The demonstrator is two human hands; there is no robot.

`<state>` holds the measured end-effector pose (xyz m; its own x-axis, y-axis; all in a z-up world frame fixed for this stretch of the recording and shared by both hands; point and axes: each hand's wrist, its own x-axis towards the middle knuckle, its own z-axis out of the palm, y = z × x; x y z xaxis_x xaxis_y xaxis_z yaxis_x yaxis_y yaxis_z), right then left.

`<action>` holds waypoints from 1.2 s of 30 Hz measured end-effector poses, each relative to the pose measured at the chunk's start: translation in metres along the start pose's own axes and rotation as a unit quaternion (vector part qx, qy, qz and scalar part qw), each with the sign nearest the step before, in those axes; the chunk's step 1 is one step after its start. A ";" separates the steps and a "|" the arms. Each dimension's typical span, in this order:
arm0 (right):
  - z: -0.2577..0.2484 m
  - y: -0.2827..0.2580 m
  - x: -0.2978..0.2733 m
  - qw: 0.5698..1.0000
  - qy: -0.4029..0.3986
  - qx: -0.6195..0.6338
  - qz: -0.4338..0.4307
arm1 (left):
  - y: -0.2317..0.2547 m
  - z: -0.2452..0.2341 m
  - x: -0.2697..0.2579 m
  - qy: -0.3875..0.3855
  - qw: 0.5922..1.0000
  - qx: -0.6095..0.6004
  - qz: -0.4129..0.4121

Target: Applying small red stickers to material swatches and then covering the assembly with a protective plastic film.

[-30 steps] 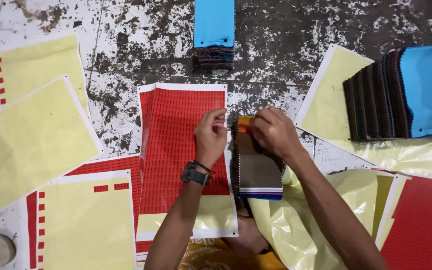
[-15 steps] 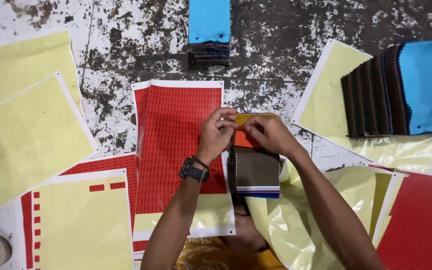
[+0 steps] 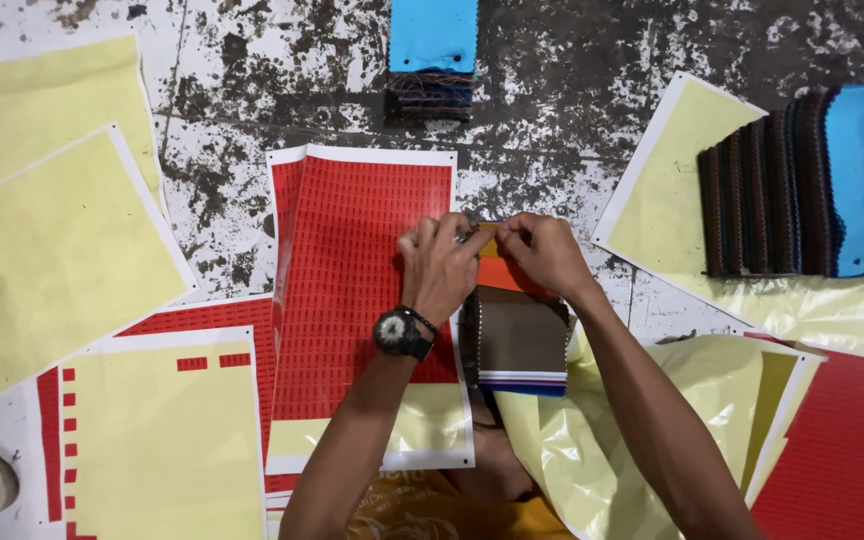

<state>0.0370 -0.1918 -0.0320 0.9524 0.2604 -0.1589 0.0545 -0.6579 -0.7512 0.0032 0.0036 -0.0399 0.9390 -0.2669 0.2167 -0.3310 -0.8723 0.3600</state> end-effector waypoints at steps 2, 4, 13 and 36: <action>-0.001 -0.012 -0.001 1.000 0.003 -0.019 0.010 | 0.003 -0.002 0.002 0.010 0.999 0.037 0.012; -0.004 -0.016 -0.003 0.999 0.007 -0.037 0.018 | 0.005 -0.002 0.002 0.021 0.997 0.075 0.025; 0.000 0.031 0.012 0.954 0.071 -0.245 -0.156 | 0.004 -0.008 0.003 0.019 0.994 0.090 0.061; -0.028 -0.019 -0.031 0.995 -0.031 0.079 -0.057 | 0.023 -0.009 0.018 0.075 0.730 -0.647 -0.206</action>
<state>0.0145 -0.2070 0.0055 0.9219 0.3735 -0.1027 0.1085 -0.5035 -0.8572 0.0117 -0.0180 -0.0192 0.9950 0.0415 -0.0907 0.0758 0.2771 0.9578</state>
